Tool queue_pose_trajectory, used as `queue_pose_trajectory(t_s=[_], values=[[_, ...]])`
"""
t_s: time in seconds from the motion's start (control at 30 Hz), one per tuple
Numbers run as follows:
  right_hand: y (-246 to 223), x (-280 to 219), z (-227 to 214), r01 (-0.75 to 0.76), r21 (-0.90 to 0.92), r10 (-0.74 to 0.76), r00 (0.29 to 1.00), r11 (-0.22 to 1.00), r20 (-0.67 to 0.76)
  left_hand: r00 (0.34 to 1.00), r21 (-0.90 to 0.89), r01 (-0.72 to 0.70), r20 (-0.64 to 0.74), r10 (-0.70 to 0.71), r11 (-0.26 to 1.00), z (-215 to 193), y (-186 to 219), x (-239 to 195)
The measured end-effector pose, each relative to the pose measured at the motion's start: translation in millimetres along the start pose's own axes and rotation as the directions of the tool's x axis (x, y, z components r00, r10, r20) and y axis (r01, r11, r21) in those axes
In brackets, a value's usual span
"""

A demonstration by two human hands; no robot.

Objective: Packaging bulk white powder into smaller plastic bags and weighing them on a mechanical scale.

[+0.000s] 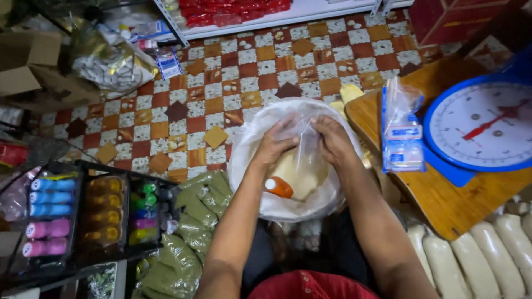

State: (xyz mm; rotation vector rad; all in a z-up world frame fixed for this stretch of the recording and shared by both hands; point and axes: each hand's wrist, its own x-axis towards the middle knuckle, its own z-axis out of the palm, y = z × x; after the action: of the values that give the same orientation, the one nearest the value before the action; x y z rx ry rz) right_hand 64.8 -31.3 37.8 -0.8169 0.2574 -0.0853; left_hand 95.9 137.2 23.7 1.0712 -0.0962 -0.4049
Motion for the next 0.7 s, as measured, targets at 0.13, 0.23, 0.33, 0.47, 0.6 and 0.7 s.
queue_pose_trajectory(t_s=[0.13,0.23,0.33,0.47,0.6,0.7], values=[[7,0,-1,-0.021,-0.087,0.024,0.999,0.996,0.043,0.994,0.007,-0.106,0.037,0.106,0.994,7,5,6],[8,1,-6,-0.027,-0.203,0.044,0.996,0.979,0.083,0.991,0.137,-0.13,0.002,0.131,0.982,0,11,8],[1,-3,-2,0.012,-0.374,0.028,0.994,0.927,0.103,0.974,0.386,-0.211,0.007,0.226,0.898,-11,16,13],[6,1,-3,0.037,-0.569,-0.017,0.999,0.821,0.041,0.962,0.421,-0.244,-0.008,0.273,0.874,-26,10,27],[18,6,-19,0.001,-0.605,0.016,1.0,0.797,0.023,0.98,0.414,-0.153,-0.056,0.193,0.897,-17,22,18],[13,1,-17,-0.104,-0.516,0.127,0.992,0.85,0.009,0.976,0.309,-0.113,-0.144,0.164,0.944,1,42,4]])
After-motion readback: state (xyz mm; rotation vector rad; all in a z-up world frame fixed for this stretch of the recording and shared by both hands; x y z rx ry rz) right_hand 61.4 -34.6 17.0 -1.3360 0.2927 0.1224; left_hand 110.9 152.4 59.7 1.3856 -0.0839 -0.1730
